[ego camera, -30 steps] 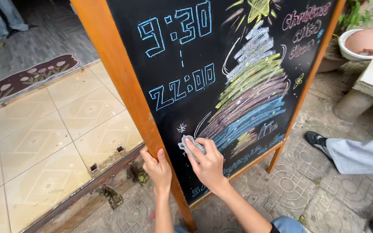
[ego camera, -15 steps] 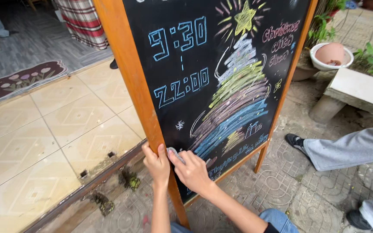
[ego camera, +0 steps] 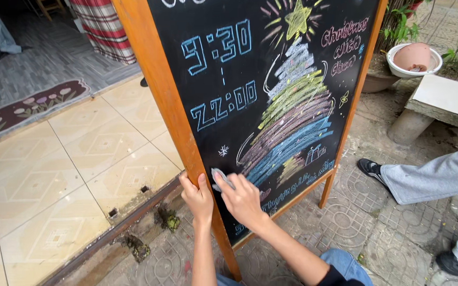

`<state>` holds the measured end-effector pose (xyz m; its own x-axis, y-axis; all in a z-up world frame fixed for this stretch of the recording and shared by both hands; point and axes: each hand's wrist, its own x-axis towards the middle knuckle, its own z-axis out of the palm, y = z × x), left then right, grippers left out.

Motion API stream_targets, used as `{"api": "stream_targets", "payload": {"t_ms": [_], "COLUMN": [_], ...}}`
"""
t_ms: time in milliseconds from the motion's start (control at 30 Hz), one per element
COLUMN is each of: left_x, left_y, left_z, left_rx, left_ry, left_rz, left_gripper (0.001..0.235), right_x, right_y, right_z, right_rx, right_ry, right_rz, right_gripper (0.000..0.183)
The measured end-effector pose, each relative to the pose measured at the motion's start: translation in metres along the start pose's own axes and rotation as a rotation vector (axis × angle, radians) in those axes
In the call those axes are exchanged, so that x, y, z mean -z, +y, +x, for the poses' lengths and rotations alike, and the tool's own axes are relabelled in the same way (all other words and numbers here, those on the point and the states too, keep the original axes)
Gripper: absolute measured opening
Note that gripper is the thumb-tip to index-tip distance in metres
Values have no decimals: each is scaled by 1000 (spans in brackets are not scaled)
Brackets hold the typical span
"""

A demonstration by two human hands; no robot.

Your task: The person draws a white border along the bottom edge of a decorated blackboard while sitting on the ground outside an entrance.

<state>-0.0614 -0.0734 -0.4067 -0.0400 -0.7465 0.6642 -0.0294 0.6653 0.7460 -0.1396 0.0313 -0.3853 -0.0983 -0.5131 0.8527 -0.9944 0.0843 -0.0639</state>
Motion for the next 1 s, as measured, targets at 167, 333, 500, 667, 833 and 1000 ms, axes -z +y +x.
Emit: {"api": "stream_targets", "payload": {"t_ms": [167,333,500,667,833,1000], "left_x": [2,1,-1,-2,8,27], "left_y": [9,8,2,-5,20,118], "left_z": [2,3,2,-2,3,-11], "left_rx": [0,-4,12,15,-67,-179], "left_ry": [-3,-1,6,-16,-91,198], "left_rz": [11,1,13,7,-34,-228], "left_gripper": [26,24,24,23,31,33], "right_x": [19,27,38,41,62,85], "right_y": [2,2,-1,22,46,65], "right_z": [19,20,25,-38,-110,-167], "right_rx": [-24,-62,-83,-347,-809,-1550], "right_ry": [18,9,-38,-114,-123,148], "right_rz": [4,5,22,390,922,1122], "right_gripper": [32,33,35,39,41,41]}}
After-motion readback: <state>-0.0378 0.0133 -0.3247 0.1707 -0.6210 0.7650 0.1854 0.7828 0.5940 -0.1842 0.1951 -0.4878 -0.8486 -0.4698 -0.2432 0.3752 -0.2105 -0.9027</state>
